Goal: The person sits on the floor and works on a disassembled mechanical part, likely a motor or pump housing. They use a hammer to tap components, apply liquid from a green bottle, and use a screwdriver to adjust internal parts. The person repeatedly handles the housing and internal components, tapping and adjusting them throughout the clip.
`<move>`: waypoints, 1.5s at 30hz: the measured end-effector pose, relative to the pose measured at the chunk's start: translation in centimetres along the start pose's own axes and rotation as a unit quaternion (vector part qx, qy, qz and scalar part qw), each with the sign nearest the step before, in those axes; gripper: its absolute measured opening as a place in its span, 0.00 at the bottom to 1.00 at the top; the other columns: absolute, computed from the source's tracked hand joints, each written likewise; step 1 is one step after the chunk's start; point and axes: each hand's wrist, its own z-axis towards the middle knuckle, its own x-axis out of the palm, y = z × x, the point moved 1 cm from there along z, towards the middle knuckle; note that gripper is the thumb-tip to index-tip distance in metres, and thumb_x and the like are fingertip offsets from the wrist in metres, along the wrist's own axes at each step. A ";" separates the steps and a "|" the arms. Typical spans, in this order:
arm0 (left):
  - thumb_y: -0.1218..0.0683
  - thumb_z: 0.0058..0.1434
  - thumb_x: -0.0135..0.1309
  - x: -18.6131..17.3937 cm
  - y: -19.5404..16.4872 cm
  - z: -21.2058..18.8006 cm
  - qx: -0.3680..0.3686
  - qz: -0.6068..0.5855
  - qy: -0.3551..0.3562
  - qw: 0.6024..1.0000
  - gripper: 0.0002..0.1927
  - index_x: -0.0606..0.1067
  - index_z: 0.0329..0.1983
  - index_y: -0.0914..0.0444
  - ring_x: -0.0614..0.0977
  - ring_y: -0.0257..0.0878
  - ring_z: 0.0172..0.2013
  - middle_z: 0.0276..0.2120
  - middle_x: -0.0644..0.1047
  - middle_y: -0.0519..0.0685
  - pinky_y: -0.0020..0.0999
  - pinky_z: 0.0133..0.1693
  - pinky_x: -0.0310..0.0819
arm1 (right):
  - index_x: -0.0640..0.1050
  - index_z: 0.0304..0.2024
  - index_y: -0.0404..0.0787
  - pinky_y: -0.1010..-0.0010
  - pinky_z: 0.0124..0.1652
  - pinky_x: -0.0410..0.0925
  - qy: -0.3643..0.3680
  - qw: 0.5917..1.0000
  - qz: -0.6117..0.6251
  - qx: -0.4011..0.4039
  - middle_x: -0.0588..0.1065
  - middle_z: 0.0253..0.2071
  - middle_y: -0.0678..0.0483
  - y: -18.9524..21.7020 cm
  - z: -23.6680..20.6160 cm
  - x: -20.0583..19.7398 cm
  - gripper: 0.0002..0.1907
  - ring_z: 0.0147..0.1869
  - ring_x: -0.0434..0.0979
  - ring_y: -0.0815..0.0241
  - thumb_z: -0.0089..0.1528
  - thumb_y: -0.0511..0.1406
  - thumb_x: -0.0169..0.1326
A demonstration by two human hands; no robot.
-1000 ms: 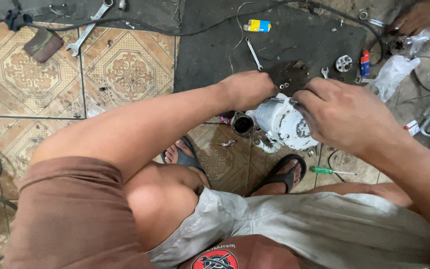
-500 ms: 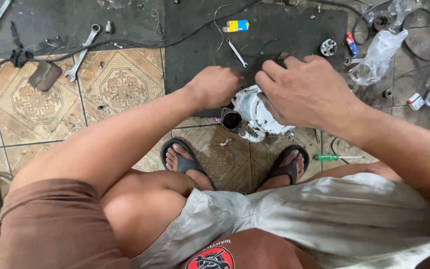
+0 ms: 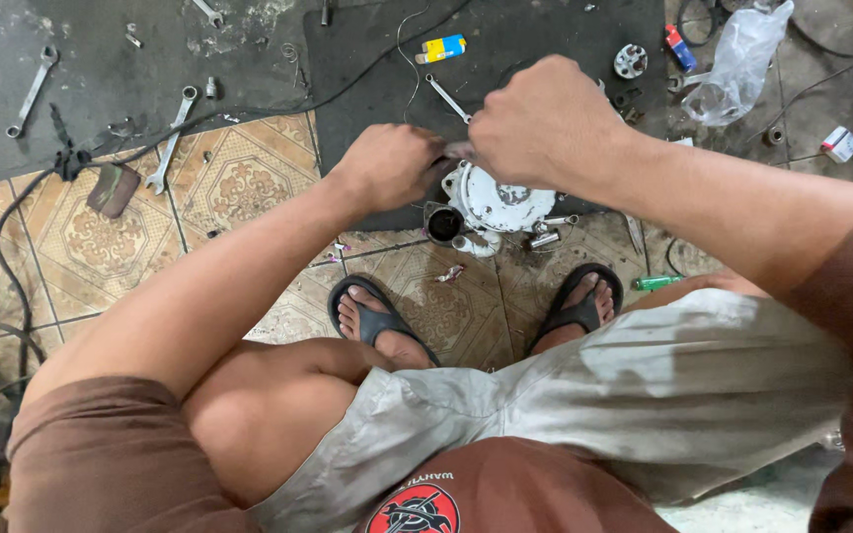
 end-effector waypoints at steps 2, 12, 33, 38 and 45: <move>0.52 0.63 0.52 -0.3 -0.1 -0.2 0.037 -0.010 -0.043 0.998 0.12 0.79 0.45 0.62 0.83 0.57 0.41 0.40 0.82 0.56 0.53 0.43 0.78 | 0.81 0.33 0.41 0.58 0.31 0.72 -0.117 0.993 -0.011 -0.025 0.78 0.31 0.50 -0.1 -0.1 -0.2 0.27 0.35 0.82 0.49 0.67 0.55 0.49; 0.53 0.60 0.54 -0.9 -0.8 0.1 0.039 -0.043 -0.055 0.997 0.12 0.79 0.45 0.60 0.82 0.58 0.41 0.39 0.82 0.56 0.54 0.42 0.77 | 0.80 0.35 0.39 0.60 0.29 0.72 -0.215 0.976 -0.008 -0.044 0.77 0.31 0.51 -0.1 -0.2 1.3 0.26 0.34 0.81 0.50 0.62 0.55 0.51; 0.55 0.57 0.53 -0.7 -0.7 0.2 0.022 -0.035 -0.038 0.998 0.15 0.80 0.47 0.60 0.82 0.58 0.41 0.38 0.82 0.57 0.54 0.44 0.76 | 0.82 0.30 0.45 0.63 0.32 0.73 -0.239 0.969 -0.029 -0.055 0.80 0.32 0.54 0.0 0.2 1.7 0.11 0.37 0.83 0.54 0.60 0.43 0.56; 0.55 0.58 0.52 -0.9 -0.7 0.3 0.002 -0.038 -0.025 0.999 0.13 0.80 0.46 0.59 0.82 0.58 0.40 0.36 0.82 0.58 0.53 0.44 0.76 | 0.82 0.31 0.45 0.62 0.28 0.72 -0.222 0.974 -0.012 -0.052 0.80 0.29 0.54 -0.2 0.5 1.6 0.19 0.32 0.83 0.53 0.63 0.50 0.53; 0.53 0.63 0.52 -1.3 -0.9 0.4 -0.026 -0.059 -0.014 0.998 0.10 0.79 0.43 0.61 0.82 0.59 0.38 0.35 0.81 0.58 0.54 0.42 0.76 | 0.82 0.22 0.45 0.62 0.28 0.72 -0.147 0.989 -0.006 -0.031 0.79 0.22 0.53 -0.1 0.7 2.4 0.29 0.29 0.83 0.53 0.66 0.56 0.51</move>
